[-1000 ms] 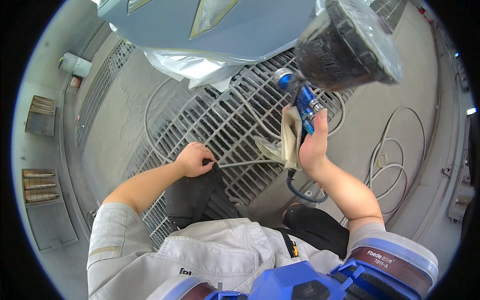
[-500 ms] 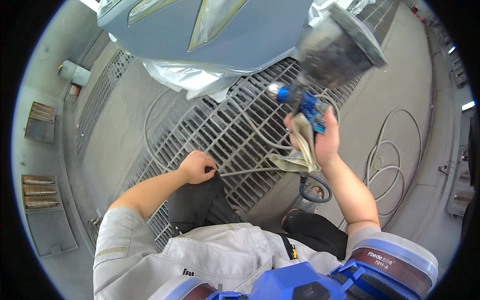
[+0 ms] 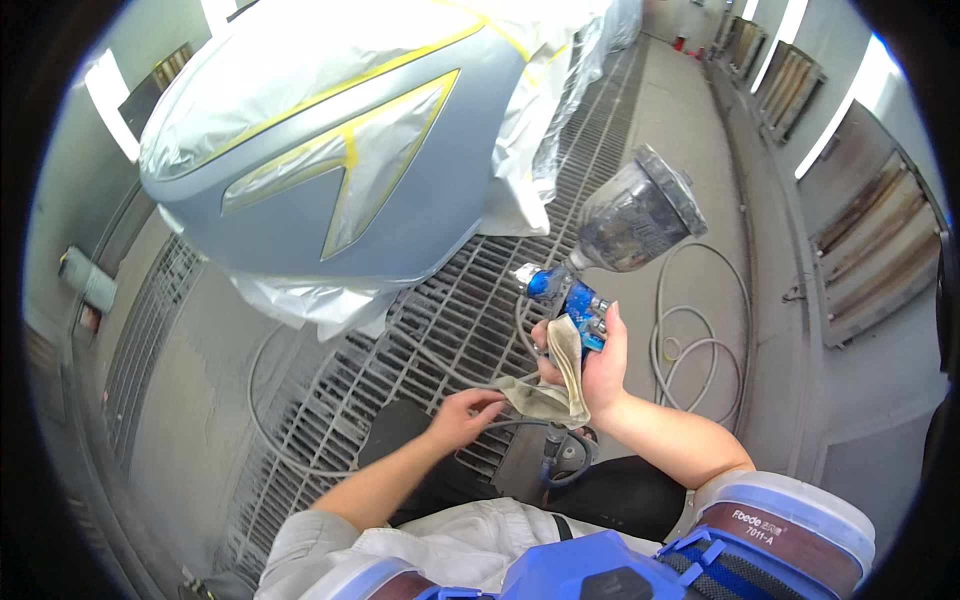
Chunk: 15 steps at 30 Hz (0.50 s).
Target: The person uses a spray gun to apply paint to a car part that is masked with plastic and tape. They move around the part to cover different areas and occasionally wipe the surface with a cloth.
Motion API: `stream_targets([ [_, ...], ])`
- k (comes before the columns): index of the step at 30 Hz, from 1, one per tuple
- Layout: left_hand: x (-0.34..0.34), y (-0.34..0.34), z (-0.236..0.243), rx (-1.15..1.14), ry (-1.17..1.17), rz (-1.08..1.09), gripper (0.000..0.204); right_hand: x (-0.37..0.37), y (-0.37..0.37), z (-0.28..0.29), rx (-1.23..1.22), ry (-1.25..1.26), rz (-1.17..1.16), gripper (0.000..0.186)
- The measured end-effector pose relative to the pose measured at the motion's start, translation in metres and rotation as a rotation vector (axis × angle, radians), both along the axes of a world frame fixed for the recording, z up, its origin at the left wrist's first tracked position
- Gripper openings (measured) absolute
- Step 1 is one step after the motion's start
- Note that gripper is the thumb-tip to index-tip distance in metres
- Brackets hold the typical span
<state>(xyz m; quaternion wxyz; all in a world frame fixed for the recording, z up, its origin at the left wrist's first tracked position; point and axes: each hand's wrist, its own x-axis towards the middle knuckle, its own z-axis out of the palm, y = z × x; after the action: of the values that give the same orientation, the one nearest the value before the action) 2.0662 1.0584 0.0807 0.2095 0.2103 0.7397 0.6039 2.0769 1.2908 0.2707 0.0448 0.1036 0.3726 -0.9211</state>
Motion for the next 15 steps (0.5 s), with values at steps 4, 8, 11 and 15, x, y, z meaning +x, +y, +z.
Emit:
stream_targets([
  [4, 0.010, 0.050, 0.060, 0.700, -0.499, -0.129, 0.031, 0.006, -0.013, 0.029, -0.014, -0.017, -0.006, 0.091],
  [8, 0.017, 0.049, 0.092, 0.791, -0.657, -0.146, 0.028, 0.008, -0.023, 0.040, -0.075, 0.020, 0.015, 0.095],
  [11, 0.020, 0.044, 0.092, 0.560, -0.440, -0.154, 0.032, 0.008, -0.032, 0.033, 0.000, -0.017, -0.093, 0.093],
  [15, 0.027, 0.058, 0.078, 0.739, -0.694, -0.105, 0.038, 0.002, -0.033, 0.015, 0.170, -0.075, -0.229, 0.091],
])
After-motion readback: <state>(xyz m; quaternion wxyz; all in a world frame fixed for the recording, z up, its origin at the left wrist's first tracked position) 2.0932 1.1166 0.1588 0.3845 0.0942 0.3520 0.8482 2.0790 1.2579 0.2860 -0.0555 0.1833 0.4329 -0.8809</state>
